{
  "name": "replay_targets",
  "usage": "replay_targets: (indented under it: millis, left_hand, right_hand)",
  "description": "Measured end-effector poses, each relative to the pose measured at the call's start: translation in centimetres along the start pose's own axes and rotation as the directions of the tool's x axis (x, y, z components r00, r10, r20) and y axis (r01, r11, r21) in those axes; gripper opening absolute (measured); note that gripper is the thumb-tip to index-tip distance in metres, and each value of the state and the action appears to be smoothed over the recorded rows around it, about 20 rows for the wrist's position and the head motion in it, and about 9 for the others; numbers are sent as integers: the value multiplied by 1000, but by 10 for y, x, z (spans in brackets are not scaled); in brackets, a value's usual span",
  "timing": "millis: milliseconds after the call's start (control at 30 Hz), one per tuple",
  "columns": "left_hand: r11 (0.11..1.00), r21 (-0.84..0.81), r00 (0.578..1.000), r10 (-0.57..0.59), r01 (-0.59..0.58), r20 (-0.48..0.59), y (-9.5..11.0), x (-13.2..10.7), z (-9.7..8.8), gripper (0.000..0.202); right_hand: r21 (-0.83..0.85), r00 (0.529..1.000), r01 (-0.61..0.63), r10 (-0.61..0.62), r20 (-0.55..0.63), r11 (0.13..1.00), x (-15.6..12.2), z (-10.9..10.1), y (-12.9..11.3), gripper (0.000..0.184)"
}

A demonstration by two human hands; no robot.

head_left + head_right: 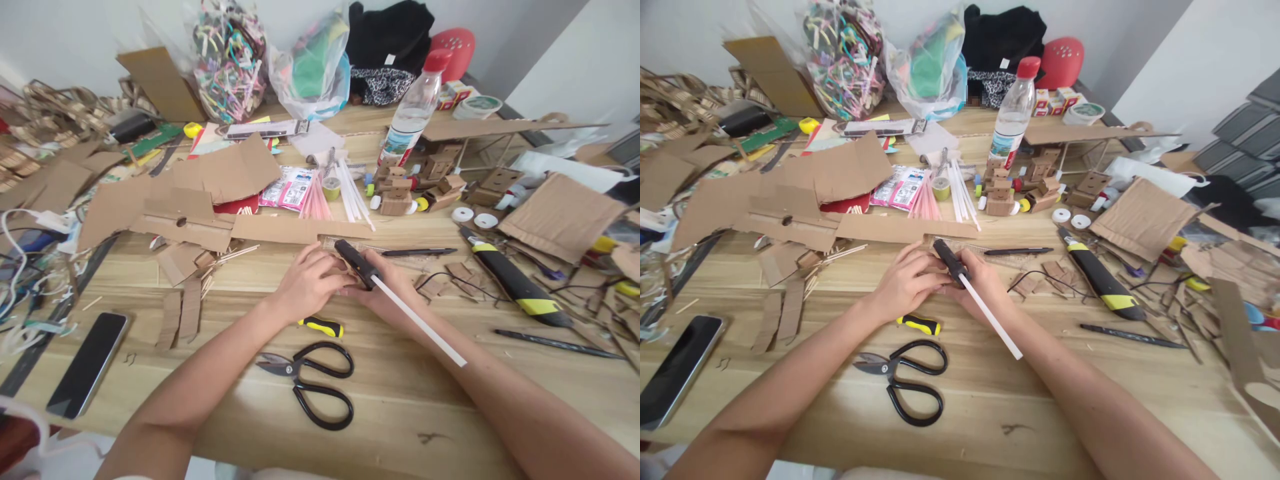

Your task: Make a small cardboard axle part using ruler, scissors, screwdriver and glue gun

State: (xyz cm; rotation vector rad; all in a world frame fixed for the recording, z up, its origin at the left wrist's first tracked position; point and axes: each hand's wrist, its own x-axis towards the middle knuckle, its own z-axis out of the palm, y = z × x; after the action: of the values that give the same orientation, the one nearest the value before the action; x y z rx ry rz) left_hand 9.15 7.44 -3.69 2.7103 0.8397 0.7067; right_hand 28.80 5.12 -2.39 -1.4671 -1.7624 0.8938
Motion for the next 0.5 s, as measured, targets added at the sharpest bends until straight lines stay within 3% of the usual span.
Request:
replay_targets:
  millis: [233,500]
  left_hand:
    - [998,45,995,36,-32,-97,-8,-5,4,27]
    - [1000,16,991,27,-25,-134,-4,-6,4,29]
  right_hand:
    - [-25,1000,13,-13,-3,1000,0,1,-2,34]
    - [-50,997,67,-65,32,997,0,0,5,32]
